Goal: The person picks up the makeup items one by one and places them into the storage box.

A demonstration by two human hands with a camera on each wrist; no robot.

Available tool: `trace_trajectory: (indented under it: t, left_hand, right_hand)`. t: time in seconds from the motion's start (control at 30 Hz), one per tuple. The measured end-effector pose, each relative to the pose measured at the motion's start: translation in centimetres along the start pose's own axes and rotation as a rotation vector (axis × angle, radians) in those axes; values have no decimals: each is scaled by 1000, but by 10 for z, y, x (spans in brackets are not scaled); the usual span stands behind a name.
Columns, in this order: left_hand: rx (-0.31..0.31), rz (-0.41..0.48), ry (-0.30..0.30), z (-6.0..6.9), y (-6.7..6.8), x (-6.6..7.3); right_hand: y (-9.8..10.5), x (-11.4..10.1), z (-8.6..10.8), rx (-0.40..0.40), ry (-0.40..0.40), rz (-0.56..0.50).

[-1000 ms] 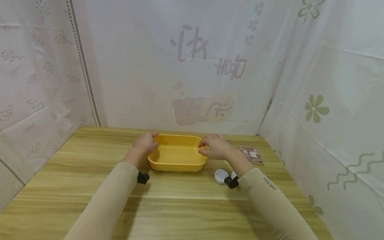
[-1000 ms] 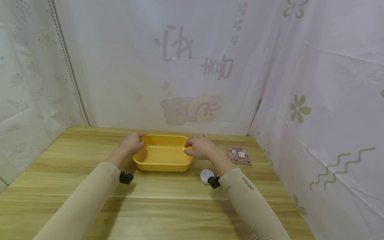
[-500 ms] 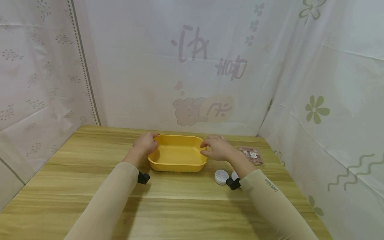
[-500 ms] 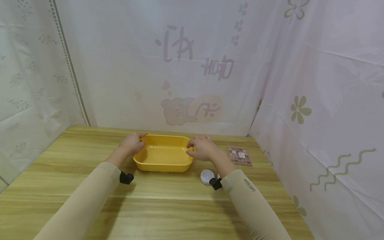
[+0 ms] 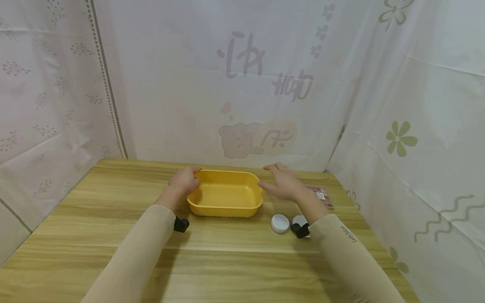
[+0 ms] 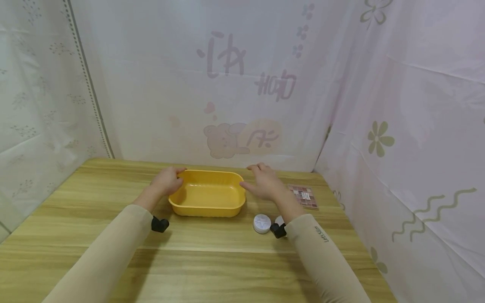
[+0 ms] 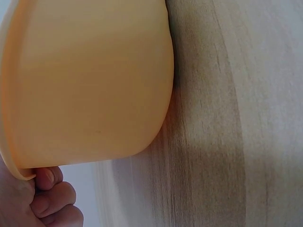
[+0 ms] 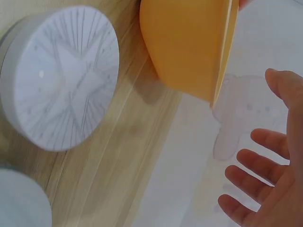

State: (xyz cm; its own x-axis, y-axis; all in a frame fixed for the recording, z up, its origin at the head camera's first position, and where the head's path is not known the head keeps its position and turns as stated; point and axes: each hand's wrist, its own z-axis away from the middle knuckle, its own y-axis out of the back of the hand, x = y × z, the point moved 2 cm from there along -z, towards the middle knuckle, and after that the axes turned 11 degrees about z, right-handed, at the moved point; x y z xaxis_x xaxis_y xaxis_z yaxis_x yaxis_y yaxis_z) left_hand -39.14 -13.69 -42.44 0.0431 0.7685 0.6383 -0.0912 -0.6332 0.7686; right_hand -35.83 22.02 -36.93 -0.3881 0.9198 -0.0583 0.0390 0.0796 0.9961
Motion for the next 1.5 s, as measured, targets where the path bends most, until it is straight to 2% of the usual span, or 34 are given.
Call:
trace_trajectory:
  t: [0.23,0.47,0.83,1.07,1.3,1.5]
  left_hand:
    - [3,1,2,-2,0,-1]
    - [-9,1,3,-4,0,-2]
    - [0,-7,-6,-4,0,-4]
    - [6,-11,-9,-1,-1,-3]
    - [-2,-3,-2,-1,-1,-2]
    - [-9,3,6,-3,0,-2]
  right_hand:
    - [3,21,2,-9,-73,-12]
    - [1,53,9,-17,-150,-14]
    - [-6,99,21,-58,-265,41]
    - [-8,117,34,-139,-334,5]
    - [-16,131,43,-136,-330,62]
    - [-25,141,48,-184,-377,66]
